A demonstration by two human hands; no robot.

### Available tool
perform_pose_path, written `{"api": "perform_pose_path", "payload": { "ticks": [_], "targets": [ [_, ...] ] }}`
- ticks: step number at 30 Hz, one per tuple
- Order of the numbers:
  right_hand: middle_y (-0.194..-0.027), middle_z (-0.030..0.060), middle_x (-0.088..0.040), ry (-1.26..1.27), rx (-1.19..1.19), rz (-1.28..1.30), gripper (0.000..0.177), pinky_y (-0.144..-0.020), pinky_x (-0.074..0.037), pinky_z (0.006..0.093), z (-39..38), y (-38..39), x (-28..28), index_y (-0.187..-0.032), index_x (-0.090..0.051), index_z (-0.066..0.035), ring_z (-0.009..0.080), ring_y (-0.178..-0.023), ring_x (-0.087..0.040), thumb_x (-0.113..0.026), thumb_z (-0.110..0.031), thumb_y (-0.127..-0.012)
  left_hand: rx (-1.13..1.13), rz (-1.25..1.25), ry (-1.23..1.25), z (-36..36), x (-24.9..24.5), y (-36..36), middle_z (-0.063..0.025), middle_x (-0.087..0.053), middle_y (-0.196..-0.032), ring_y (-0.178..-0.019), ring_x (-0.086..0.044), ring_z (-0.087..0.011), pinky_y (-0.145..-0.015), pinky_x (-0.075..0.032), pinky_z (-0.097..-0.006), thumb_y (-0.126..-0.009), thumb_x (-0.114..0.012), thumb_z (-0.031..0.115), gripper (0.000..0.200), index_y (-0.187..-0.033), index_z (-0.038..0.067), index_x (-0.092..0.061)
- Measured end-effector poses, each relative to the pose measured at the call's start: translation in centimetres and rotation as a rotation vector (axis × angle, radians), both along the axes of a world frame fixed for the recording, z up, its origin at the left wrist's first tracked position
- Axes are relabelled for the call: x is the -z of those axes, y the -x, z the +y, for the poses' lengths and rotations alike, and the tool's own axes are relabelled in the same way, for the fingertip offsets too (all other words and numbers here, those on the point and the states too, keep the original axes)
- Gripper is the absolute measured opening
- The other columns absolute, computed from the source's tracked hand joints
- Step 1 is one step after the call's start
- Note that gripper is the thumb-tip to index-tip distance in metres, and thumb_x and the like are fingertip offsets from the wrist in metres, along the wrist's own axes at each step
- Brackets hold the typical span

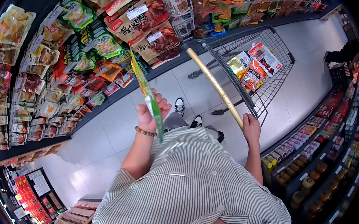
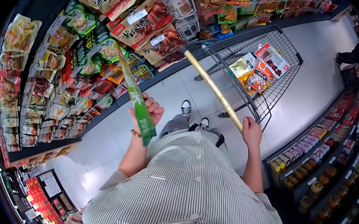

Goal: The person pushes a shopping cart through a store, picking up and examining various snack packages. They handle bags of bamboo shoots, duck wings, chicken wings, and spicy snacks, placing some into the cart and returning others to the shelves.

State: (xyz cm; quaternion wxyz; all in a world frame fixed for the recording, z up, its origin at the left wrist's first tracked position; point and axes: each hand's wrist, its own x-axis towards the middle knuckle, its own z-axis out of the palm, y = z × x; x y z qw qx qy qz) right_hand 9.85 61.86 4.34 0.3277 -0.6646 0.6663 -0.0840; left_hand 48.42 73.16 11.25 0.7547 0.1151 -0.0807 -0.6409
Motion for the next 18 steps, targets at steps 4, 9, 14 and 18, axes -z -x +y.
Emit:
{"api": "perform_pose_path", "payload": {
  "ticks": [4, 9, 14, 18],
  "targets": [
    [-0.088, 0.0178, -0.074, -0.004, 0.002, -0.017, 0.041, -0.076, -0.054, 0.0422, -0.4, 0.3, -0.4, -0.111, -0.073, -0.005, 0.0346, -0.084, -0.072, -0.054, -0.039, -0.1, -0.109, -0.102, -0.123, -0.3, -0.8, 0.0, 0.0014, -0.058, -0.085, -0.074, -0.05, -0.0108, -0.075, -0.039, -0.0308, -0.086, -0.079, 0.025, 0.037, -0.117, 0.012, -0.061],
    [-0.085, 0.0173, -0.073, -0.011, 0.044, -0.11, 0.042, -0.074, -0.054, 0.0393, -0.5, 0.4, -0.9, -0.112, -0.073, -0.003, 0.0314, -0.079, -0.071, -0.058, -0.04, -0.098, -0.099, -0.181, -0.123, 0.6, 0.4, -1.1, -0.0006, -0.063, -0.089, -0.075, -0.057, -0.016, -0.077, -0.045, -0.0362, -0.093, -0.068, 0.019, 0.03, -0.121, 0.01, -0.062],
    [-0.085, 0.0174, -0.074, -0.035, 0.061, -0.143, 0.043, -0.074, -0.054, 0.0377, -0.5, 1.0, -0.3, -0.114, -0.072, -0.001, 0.029, -0.078, -0.071, -0.059, -0.038, -0.098, -0.213, -0.207, -0.398, 3.2, 1.1, -3.0, -0.0125, -0.07, -0.116, -0.1, -0.07, -0.0286, -0.093, -0.053, -0.0484, -0.094, -0.064, 0.018, 0.038, -0.129, 0.003, -0.059],
    [-0.088, 0.0186, -0.073, -0.01, 0.031, -0.169, 0.043, -0.075, -0.053, 0.0357, -0.9, 1.1, 1.1, -0.114, -0.072, 0.001, 0.0266, -0.08, -0.071, -0.06, -0.037, -0.099, -0.204, -0.261, -0.543, 3.1, 1.3, -2.4, -0.0133, -0.067, -0.127, -0.114, -0.067, -0.0284, -0.105, -0.051, -0.0447, -0.092, -0.066, 0.007, 0.047, -0.136, -0.001, -0.055]
  ]
}}
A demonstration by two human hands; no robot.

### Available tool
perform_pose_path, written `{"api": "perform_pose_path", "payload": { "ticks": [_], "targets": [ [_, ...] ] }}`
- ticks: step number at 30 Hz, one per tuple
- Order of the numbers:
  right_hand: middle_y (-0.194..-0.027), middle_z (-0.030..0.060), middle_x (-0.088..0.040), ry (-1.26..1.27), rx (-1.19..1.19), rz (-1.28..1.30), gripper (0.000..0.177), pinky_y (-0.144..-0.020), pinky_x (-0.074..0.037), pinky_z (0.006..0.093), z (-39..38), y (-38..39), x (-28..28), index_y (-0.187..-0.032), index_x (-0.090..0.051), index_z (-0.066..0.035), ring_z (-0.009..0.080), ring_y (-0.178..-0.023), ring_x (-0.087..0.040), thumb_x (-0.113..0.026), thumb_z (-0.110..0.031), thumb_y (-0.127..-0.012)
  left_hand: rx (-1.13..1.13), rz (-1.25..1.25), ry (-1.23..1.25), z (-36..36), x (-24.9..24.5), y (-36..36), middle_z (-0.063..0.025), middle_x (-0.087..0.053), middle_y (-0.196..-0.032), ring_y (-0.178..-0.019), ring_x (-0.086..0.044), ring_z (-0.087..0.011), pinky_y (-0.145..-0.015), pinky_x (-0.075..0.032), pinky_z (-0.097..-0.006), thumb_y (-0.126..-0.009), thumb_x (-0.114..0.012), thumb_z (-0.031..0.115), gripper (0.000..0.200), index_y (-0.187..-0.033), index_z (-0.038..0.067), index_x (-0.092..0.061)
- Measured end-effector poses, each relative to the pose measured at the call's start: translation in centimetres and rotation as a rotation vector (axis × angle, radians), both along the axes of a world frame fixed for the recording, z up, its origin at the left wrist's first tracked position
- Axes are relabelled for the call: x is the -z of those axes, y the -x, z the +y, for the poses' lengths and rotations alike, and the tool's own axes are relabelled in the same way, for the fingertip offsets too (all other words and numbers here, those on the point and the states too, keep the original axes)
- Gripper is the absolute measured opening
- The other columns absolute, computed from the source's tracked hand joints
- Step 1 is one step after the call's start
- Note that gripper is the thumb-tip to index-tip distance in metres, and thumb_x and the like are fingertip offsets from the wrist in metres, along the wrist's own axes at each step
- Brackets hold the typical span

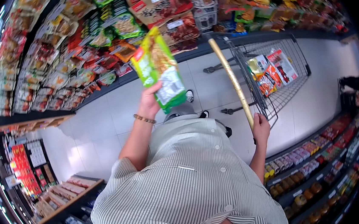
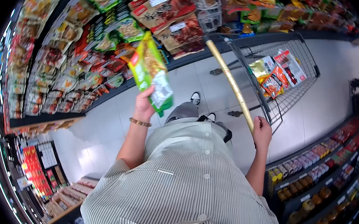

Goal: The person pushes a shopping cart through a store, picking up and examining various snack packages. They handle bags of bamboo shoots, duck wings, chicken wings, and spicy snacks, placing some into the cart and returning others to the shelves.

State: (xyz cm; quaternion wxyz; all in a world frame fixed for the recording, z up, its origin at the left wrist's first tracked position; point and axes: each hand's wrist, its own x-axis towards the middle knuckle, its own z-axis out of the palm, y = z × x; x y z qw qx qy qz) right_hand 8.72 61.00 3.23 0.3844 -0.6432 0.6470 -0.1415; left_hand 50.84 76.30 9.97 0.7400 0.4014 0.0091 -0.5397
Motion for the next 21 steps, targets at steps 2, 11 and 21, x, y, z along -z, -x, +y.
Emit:
{"api": "perform_pose_path", "payload": {
  "ticks": [2, 11, 21],
  "targets": [
    [-0.091, 0.0177, -0.073, 0.003, -0.024, -0.054, 0.042, -0.075, -0.052, 0.0348, -0.4, 0.6, 1.2, -0.116, -0.071, 0.001, 0.0236, -0.081, -0.069, -0.059, -0.036, -0.1, 0.01, -0.065, -0.051, -0.5, 0.4, 1.6, -0.0131, -0.068, -0.125, -0.113, -0.067, -0.0272, -0.103, -0.052, -0.0432, -0.088, -0.071, 0.005, 0.047, -0.133, -0.003, -0.058],
    [-0.08, 0.0115, -0.068, -0.162, -0.381, 0.082, 0.041, -0.062, -0.047, 0.0333, -1.2, -0.5, -1.7, -0.124, -0.068, -0.001, 0.0157, -0.069, -0.058, -0.068, -0.032, -0.096, 0.174, -0.03, -0.001, -2.6, -0.8, 7.2, -0.0144, -0.068, -0.124, -0.109, -0.069, -0.0265, -0.096, -0.056, -0.0403, -0.084, -0.077, 0.001, 0.052, -0.132, -0.004, -0.056],
    [-0.075, 0.004, -0.061, -0.201, -0.325, -0.151, 0.04, -0.063, -0.045, 0.0293, -1.9, 0.8, 1.7, -0.121, -0.068, 0.002, 0.0113, -0.067, -0.054, -0.07, -0.029, -0.096, 0.157, -0.043, 0.019, -2.3, -1.4, 6.7, -0.0146, -0.066, -0.128, -0.114, -0.067, -0.0251, -0.1, -0.054, -0.0394, -0.084, -0.077, 0.002, 0.058, -0.136, -0.002, -0.053]
  ]
}}
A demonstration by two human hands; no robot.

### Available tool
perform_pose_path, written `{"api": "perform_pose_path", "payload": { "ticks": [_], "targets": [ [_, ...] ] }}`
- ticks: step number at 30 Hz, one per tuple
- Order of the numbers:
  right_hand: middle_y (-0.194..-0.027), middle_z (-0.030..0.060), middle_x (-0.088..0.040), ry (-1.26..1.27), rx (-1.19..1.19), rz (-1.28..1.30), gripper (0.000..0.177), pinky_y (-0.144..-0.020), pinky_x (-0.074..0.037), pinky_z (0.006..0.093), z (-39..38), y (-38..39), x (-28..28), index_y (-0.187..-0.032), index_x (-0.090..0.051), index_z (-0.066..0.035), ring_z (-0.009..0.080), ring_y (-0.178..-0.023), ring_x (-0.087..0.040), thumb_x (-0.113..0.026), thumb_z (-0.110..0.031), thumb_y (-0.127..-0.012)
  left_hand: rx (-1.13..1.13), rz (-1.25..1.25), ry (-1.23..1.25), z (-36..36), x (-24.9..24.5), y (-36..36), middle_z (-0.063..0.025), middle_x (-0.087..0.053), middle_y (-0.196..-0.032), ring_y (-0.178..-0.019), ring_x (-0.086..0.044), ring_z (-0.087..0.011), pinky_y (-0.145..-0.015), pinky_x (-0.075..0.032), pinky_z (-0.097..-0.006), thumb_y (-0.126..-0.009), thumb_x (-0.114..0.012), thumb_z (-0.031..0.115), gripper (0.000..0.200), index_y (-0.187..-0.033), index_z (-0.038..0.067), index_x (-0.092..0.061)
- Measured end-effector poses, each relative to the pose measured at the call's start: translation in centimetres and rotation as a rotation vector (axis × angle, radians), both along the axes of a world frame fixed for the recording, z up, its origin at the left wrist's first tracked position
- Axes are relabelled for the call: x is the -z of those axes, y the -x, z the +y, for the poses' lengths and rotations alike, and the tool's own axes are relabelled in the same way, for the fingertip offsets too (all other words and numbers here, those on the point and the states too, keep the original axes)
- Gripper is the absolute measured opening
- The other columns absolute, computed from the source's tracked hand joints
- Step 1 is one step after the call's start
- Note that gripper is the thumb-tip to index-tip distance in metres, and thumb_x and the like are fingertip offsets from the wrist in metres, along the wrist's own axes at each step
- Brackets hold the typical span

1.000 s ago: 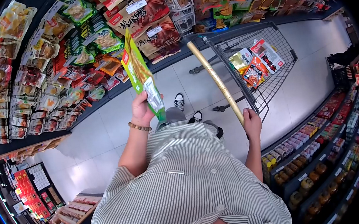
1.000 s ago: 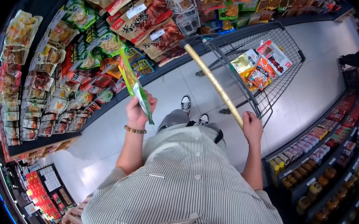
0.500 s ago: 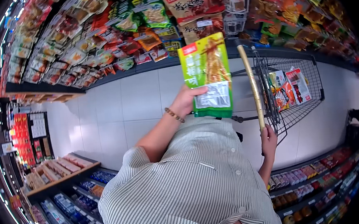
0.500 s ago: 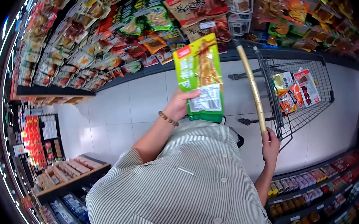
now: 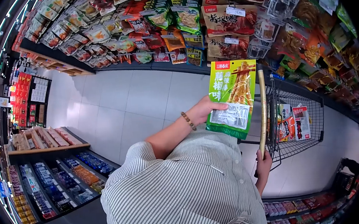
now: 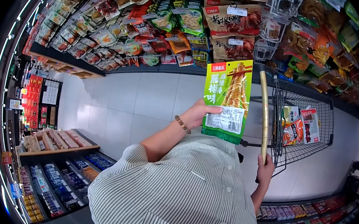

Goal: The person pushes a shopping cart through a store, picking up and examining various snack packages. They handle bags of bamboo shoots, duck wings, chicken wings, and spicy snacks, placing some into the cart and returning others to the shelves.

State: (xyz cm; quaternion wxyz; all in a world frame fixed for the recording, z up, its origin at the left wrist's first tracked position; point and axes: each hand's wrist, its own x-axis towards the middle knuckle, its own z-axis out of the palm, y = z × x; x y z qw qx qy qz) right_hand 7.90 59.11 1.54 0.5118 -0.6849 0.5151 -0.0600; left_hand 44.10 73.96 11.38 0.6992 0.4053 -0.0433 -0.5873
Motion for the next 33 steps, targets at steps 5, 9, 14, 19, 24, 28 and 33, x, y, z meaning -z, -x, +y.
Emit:
{"api": "perform_pose_path", "payload": {
  "ticks": [5, 9, 14, 19, 24, 28, 33],
  "targets": [
    [-0.084, 0.0082, -0.07, 0.07, 0.033, -0.023, 0.045, -0.067, -0.05, 0.0314, -0.3, 0.5, 1.9, -0.12, -0.068, 0.003, 0.0143, -0.071, -0.059, -0.073, -0.033, -0.093, 0.055, -0.011, 0.024, -0.8, 0.8, 0.5, -0.0142, -0.066, -0.128, -0.113, -0.067, -0.0249, -0.1, -0.054, -0.0388, -0.085, -0.077, 0.003, 0.056, -0.136, -0.002, -0.054],
    [-0.085, 0.0118, -0.071, 0.087, 0.046, 0.054, 0.047, -0.07, -0.052, 0.0339, -0.2, 0.1, 1.6, -0.119, -0.07, 0.0, 0.0186, -0.074, -0.064, -0.076, -0.036, -0.09, 0.11, -0.015, 0.034, -1.8, 1.0, 0.7, -0.0147, -0.065, -0.13, -0.114, -0.068, -0.0253, -0.1, -0.055, -0.0396, -0.086, -0.074, 0.001, 0.056, -0.138, -0.001, -0.053],
    [-0.092, 0.0158, -0.074, 0.109, 0.062, 0.225, 0.048, -0.076, -0.054, 0.0388, 0.7, -1.4, -2.9, -0.12, -0.071, -0.007, 0.0285, -0.082, -0.071, -0.072, -0.044, -0.09, 0.167, 0.002, -0.069, -2.9, 0.7, 0.7, -0.0156, -0.066, -0.128, -0.113, -0.068, -0.026, -0.098, -0.056, -0.0385, -0.088, -0.073, 0.001, 0.052, -0.136, -0.004, -0.054],
    [-0.094, 0.0161, -0.075, 0.206, 0.067, 0.258, 0.051, -0.076, -0.054, 0.0423, 0.6, -1.4, -3.7, -0.121, -0.071, -0.01, 0.0331, -0.084, -0.072, -0.068, -0.051, -0.09, 0.219, -0.003, -0.055, -3.8, 0.0, 1.2, -0.0156, -0.065, -0.129, -0.112, -0.068, -0.0258, -0.099, -0.055, -0.0392, -0.089, -0.073, 0.002, 0.054, -0.138, -0.004, -0.052],
    [-0.095, 0.0165, -0.075, 0.143, 0.1, 0.231, 0.052, -0.076, -0.054, 0.0403, 0.3, -1.3, -3.7, -0.123, -0.07, -0.01, 0.0319, -0.084, -0.072, -0.07, -0.05, -0.09, 0.264, 0.028, -0.035, -4.5, 0.5, 1.6, -0.0166, -0.064, -0.131, -0.116, -0.067, -0.0278, -0.102, -0.055, -0.0409, -0.089, -0.071, 0.0, 0.054, -0.14, -0.002, -0.05],
    [-0.097, 0.0172, -0.075, 0.252, 0.083, 0.237, 0.057, -0.078, -0.055, 0.0437, 0.1, -0.8, -3.0, -0.124, -0.07, -0.011, 0.0361, -0.087, -0.072, -0.067, -0.056, -0.09, 0.314, 0.006, -0.03, -4.5, 2.6, 1.0, -0.0183, -0.064, -0.131, -0.117, -0.066, -0.0286, -0.102, -0.055, -0.0448, -0.093, -0.069, 0.005, 0.049, -0.138, -0.003, -0.052],
    [-0.087, 0.0182, -0.072, 0.256, 0.036, 0.48, 0.053, -0.077, -0.054, 0.0505, 0.0, -1.7, -4.4, -0.099, -0.071, -0.011, 0.0399, -0.088, -0.07, -0.053, -0.06, -0.095, 0.211, 0.179, 0.173, -3.5, 4.2, -0.4, -0.0139, -0.066, -0.115, -0.107, -0.064, -0.0294, -0.097, -0.052, -0.0479, -0.092, -0.072, 0.042, 0.059, -0.131, 0.0, -0.057]
  ]
}}
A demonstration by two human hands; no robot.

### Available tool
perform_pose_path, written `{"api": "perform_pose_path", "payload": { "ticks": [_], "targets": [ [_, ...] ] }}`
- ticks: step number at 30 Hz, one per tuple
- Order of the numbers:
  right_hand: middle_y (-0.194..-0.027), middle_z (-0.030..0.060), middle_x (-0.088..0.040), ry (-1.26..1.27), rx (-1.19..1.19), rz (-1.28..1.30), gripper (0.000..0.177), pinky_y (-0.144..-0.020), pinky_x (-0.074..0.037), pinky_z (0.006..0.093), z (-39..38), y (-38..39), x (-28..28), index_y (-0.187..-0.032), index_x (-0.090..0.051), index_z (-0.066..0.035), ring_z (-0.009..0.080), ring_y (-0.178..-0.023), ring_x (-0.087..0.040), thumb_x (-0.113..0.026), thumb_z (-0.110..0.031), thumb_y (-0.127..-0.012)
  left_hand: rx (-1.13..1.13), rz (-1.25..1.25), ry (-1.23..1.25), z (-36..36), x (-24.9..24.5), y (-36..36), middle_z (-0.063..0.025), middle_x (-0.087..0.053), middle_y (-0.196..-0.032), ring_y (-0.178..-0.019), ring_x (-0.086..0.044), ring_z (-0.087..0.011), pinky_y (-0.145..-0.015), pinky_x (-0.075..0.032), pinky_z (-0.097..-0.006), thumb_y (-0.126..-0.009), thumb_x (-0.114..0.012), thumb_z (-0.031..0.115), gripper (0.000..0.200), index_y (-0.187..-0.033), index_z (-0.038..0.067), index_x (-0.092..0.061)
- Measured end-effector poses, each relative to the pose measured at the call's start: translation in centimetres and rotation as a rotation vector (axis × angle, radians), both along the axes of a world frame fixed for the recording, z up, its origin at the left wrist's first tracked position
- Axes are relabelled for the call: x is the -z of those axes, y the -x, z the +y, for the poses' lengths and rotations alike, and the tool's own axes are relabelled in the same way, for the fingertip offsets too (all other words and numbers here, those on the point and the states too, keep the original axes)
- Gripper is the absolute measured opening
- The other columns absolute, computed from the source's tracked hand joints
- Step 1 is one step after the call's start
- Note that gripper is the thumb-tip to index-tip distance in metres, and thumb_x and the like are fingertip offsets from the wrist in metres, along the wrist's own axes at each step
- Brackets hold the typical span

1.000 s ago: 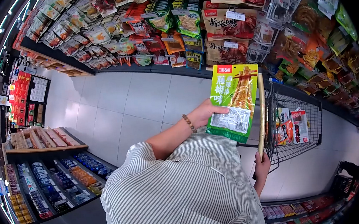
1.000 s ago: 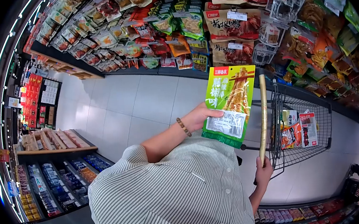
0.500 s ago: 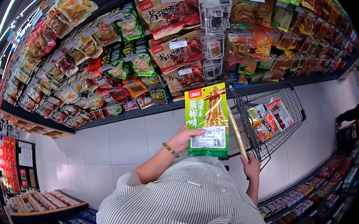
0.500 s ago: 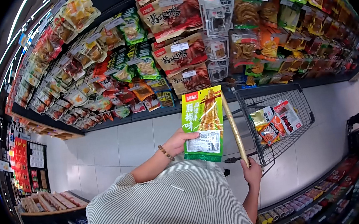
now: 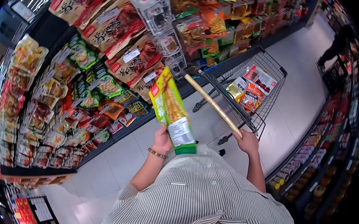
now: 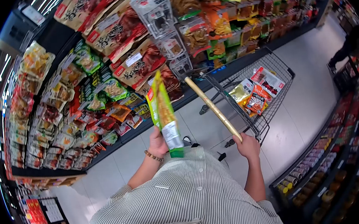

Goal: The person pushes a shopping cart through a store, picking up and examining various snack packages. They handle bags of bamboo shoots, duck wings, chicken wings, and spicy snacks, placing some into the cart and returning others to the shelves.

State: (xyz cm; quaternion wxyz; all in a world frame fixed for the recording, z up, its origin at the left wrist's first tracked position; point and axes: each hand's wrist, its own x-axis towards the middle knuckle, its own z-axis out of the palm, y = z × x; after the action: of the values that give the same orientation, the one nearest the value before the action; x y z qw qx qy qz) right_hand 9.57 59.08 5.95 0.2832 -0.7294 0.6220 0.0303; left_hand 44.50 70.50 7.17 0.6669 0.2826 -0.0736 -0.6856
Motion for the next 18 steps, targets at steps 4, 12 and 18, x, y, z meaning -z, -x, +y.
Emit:
{"api": "perform_pose_path", "payload": {
  "ticks": [4, 12, 18],
  "targets": [
    [-0.086, 0.0186, -0.072, 0.073, 0.011, -0.041, 0.053, -0.072, -0.054, 0.0505, -0.8, 0.2, 0.8, -0.094, -0.071, -0.01, 0.0391, -0.083, -0.07, -0.054, -0.06, -0.095, 0.056, 0.044, 0.163, -1.0, -2.8, -0.1, 0.0, -0.058, -0.082, -0.081, -0.049, -0.0162, -0.083, -0.04, -0.0363, -0.078, -0.081, 0.058, 0.062, -0.117, 0.013, -0.065],
    [-0.084, 0.0153, -0.072, 0.198, 0.04, -0.046, 0.052, -0.07, -0.054, 0.049, -2.6, 0.7, 1.8, -0.089, -0.071, -0.009, 0.0368, -0.08, -0.07, -0.058, -0.059, -0.093, 0.075, 0.073, 0.121, -2.3, -1.8, -0.8, 0.0011, -0.061, -0.09, -0.083, -0.051, -0.0158, -0.089, -0.04, -0.0375, -0.076, -0.088, 0.038, 0.048, -0.107, 0.009, -0.066],
    [-0.087, 0.0101, -0.074, 0.138, 0.174, -0.018, 0.055, -0.072, -0.056, 0.0435, -4.6, 0.6, 0.5, -0.103, -0.076, -0.013, 0.0305, -0.081, -0.072, -0.066, -0.065, -0.085, 0.15, 0.131, 0.032, -6.1, -0.1, -1.5, -0.0016, -0.067, -0.1, -0.089, -0.054, -0.0175, -0.092, -0.041, -0.0376, -0.076, -0.088, 0.033, 0.054, -0.117, 0.005, -0.067]
  ]
}}
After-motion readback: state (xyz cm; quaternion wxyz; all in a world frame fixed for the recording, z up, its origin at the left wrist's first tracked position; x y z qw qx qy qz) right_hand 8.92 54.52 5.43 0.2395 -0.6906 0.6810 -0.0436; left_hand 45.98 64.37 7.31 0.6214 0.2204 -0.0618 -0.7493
